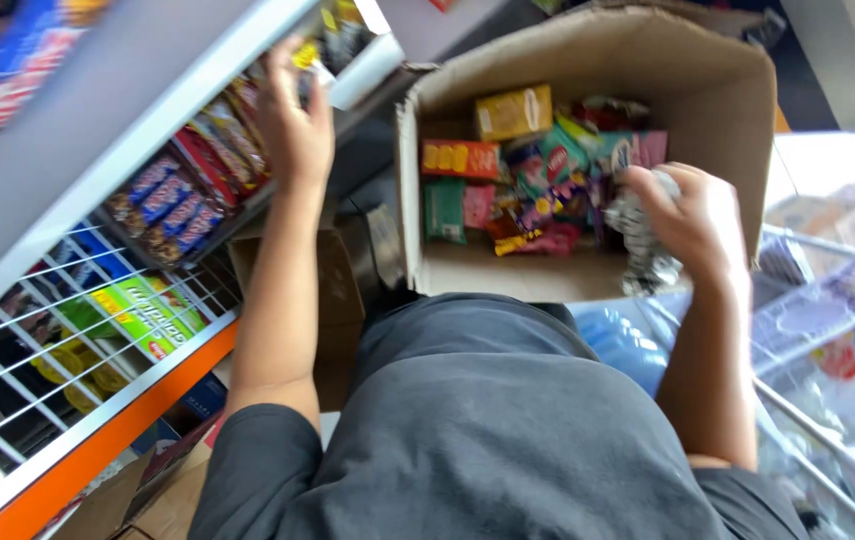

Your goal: Restocking various snack and candy items from a cardboard box onto store shelves.

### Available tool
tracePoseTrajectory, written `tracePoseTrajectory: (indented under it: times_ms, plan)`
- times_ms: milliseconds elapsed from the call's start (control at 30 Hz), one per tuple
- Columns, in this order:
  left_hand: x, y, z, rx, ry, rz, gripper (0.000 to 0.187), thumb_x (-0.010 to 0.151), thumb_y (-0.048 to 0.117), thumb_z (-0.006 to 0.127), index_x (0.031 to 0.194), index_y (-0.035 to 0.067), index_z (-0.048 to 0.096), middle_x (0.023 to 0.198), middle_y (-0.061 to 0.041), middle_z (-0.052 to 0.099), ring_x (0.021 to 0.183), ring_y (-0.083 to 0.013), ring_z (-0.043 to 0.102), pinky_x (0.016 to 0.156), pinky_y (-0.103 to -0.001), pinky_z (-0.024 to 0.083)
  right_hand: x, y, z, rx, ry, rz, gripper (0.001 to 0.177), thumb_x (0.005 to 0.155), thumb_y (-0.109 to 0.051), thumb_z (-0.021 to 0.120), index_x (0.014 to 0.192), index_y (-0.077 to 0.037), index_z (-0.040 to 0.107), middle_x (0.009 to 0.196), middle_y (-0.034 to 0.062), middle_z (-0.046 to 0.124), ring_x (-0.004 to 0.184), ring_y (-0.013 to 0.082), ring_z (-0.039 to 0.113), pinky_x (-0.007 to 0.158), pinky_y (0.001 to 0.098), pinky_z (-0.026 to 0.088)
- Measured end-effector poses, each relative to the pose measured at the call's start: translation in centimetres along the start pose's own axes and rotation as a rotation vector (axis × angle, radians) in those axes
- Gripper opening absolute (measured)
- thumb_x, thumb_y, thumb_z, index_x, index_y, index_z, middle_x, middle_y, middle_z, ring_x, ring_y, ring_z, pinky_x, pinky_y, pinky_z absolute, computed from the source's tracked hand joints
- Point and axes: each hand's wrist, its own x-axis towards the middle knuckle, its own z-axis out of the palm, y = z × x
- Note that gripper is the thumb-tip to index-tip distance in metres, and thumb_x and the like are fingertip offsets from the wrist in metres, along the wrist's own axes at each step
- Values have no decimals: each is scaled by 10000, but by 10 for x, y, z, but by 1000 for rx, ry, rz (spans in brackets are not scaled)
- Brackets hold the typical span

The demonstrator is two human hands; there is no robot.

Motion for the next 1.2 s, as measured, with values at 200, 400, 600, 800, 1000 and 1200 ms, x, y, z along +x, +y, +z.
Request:
tracePoseTrajectory:
  times_ms: [200, 400, 600, 800, 1000, 1200]
  plan:
    - [-22, 26, -24, -171, -49, -86, 598, 1124, -14, 663, 1616, 81, 337, 1524, -233, 560, 1454, -321, 583, 1230, -402, 539, 79, 0, 134, -327, -617, -38, 361, 935, -232, 620, 1277, -142, 692, 1157, 186, 725, 1043, 375, 698, 889, 496, 558]
    - [-60, 99, -70, -117, -225, -189, 485, 1093, -52, 626, 1539, -5, 440, 1465, -212, 624, 1362, -285, 643, 1189, -396, 504, 104, 33, 344, -512, -723, -117, 281, 999, -155, 567, 1179, -56, 759, 1218, 191, 740, 1092, 337, 720, 895, 470, 601]
    - [-99, 135, -94, -39, -289, -300, 336, 1040, 7, 637, 1368, -15, 566, 1320, -157, 695, 1263, -259, 678, 1128, -374, 524, 135, 67, 363, -550, -724, -112, 274, 996, -170, 572, 1166, -76, 765, 1213, 170, 744, 1088, 317, 725, 876, 457, 604]
    - [-115, 136, -92, -56, -339, -377, 342, 1010, 30, 657, 1346, 7, 598, 1306, -136, 710, 1236, -266, 688, 1090, -369, 526, 145, 68, 333, -612, -719, -144, 266, 994, -184, 577, 1153, -96, 771, 1209, 148, 749, 1084, 297, 730, 857, 445, 606]
    - [-100, 158, -84, -30, -365, -394, 267, 977, 45, 686, 1244, 33, 677, 1244, -122, 729, 1173, -266, 714, 1018, -349, 550, 148, 94, 329, -665, -723, -177, 259, 991, -199, 582, 1140, -115, 777, 1204, 126, 753, 1079, 277, 735, 837, 432, 608]
    - [-111, 157, -83, -54, -369, -349, 234, 976, 18, 689, 1210, 24, 691, 1234, -132, 731, 1175, -274, 714, 1034, -362, 558, 135, 123, 327, -715, -722, -185, 252, 989, -214, 587, 1127, -135, 783, 1200, 105, 758, 1075, 258, 741, 818, 419, 611]
